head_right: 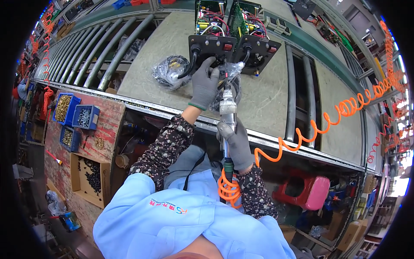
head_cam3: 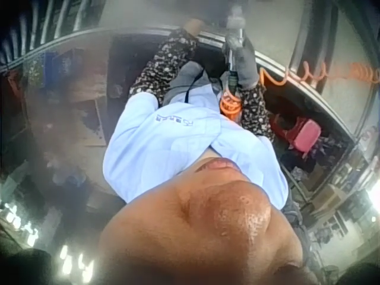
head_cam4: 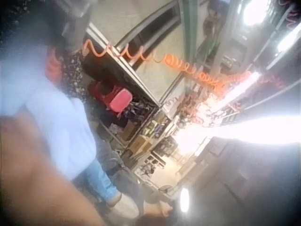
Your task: The person secures internal components of an electronic device by driving screws into a circuit board and cables within an electronic housing using an electric screwdriver.
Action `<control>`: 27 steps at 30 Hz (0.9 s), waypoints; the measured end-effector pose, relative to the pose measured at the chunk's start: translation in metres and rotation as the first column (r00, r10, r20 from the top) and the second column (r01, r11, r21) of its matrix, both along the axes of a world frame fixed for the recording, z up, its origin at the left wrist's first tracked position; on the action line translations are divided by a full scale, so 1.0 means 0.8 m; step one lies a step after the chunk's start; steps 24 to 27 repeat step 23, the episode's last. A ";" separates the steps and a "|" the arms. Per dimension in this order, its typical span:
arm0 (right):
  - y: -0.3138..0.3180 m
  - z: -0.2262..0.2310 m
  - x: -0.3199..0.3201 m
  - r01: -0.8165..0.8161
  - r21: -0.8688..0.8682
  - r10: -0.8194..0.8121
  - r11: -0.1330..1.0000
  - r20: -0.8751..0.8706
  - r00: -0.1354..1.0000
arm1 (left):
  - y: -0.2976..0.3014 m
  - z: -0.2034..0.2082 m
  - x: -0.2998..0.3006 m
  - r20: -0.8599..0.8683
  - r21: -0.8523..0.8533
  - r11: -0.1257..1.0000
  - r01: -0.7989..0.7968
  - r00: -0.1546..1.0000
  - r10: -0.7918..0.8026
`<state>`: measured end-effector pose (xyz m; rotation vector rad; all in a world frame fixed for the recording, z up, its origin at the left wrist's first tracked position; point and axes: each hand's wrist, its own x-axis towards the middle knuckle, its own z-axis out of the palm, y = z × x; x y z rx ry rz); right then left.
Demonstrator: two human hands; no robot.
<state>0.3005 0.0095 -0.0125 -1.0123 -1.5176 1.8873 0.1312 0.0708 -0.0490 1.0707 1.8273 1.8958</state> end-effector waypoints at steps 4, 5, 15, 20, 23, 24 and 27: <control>0.006 -0.001 -0.005 -0.011 -0.024 0.010 1.000 -0.017 1.000 | 0.009 -0.004 -0.005 -0.145 -0.040 0.994 -0.097 0.985 0.090; 0.005 -0.001 -0.005 -0.010 -0.020 0.010 1.000 -0.008 1.000 | 0.010 -0.006 -0.007 -0.145 -0.041 0.995 -0.096 0.985 0.089; 0.015 0.004 -0.009 -0.022 -0.022 0.023 1.000 0.023 0.999 | 0.008 -0.016 -0.005 -0.076 -0.087 0.995 -0.047 0.996 0.041; 0.014 0.003 -0.013 -0.004 -0.056 0.001 0.998 -0.051 0.999 | 0.009 -0.016 -0.004 -0.044 -0.099 0.995 -0.015 0.999 0.010; 0.013 0.009 -0.015 -0.040 -0.111 0.036 0.993 -0.035 0.999 | 0.009 -0.021 -0.005 -0.058 -0.091 0.996 -0.013 0.998 0.007; 0.013 0.009 -0.015 -0.040 -0.111 0.036 0.993 -0.035 0.999 | 0.009 -0.021 -0.005 -0.058 -0.091 0.996 -0.013 0.998 0.007; 0.013 0.009 -0.015 -0.040 -0.111 0.036 0.993 -0.035 0.999 | 0.009 -0.021 -0.005 -0.058 -0.091 0.996 -0.013 0.998 0.007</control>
